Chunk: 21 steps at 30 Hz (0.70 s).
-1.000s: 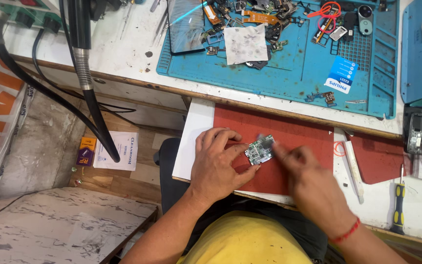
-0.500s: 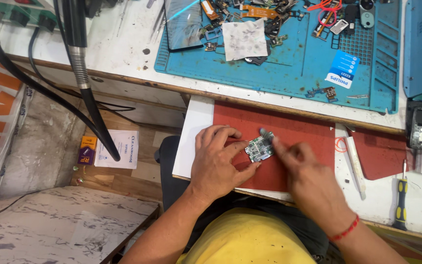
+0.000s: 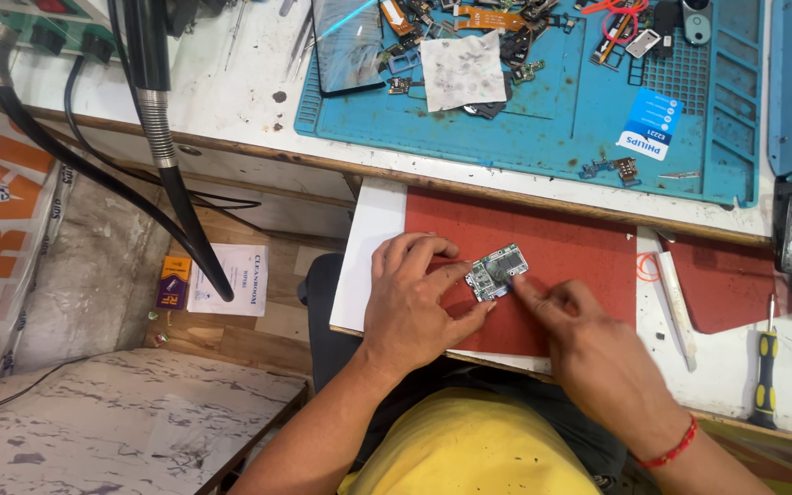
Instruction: The person uses a purple-handled tool to scrape and clean the surface of a small green circuit board placed on a red mat. They repeatedly rub the tool across the board's surface, focusing on specific areas, while holding the board steady with their left hand.
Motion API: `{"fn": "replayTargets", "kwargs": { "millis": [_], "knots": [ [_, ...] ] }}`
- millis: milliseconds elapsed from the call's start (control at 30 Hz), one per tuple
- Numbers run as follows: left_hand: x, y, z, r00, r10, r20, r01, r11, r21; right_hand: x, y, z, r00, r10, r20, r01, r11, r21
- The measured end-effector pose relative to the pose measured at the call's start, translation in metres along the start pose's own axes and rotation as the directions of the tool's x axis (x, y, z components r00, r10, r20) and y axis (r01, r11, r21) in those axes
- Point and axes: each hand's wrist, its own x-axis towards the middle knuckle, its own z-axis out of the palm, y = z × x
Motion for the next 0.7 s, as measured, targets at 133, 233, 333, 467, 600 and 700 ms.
{"fn": "replayTargets", "kwargs": {
  "millis": [133, 233, 333, 467, 600, 700],
  "knots": [
    [-0.001, 0.001, 0.002, 1.000, 0.002, 0.008, -0.002, 1.000, -0.002, 0.004, 0.007, -0.001, 0.997, -0.010, -0.077, 0.010, 1.000, -0.010],
    [-0.001, 0.001, 0.001, 1.000, 0.014, -0.004, -0.014, 1.000, 0.008, 0.000, -0.001, 0.004, 0.998, -0.059, -0.025, 0.060, 0.998, 0.020],
    [-0.001, 0.002, 0.002, 1.000, -0.005, 0.001, 0.005, 1.000, -0.008, 0.003, 0.002, -0.003, 0.997, 0.010, -0.078, -0.010, 1.000, 0.012],
    [0.001, 0.001, -0.003, 1.000, -0.028, -0.010, 0.028, 0.999, -0.025, 0.002, -0.007, -0.007, 0.998, -0.050, -0.044, 0.052, 0.998, 0.043],
    [0.000, 0.001, 0.000, 0.999, -0.030, -0.028, 0.029, 0.999, -0.045, 0.007, -0.005, -0.008, 0.997, 0.047, -0.066, -0.051, 0.997, -0.057],
    [0.003, 0.002, -0.002, 0.999, -0.036, -0.016, 0.036, 0.998, -0.046, 0.001, -0.016, -0.003, 0.996, -0.090, -0.003, 0.089, 0.995, -0.052]
  ]
}}
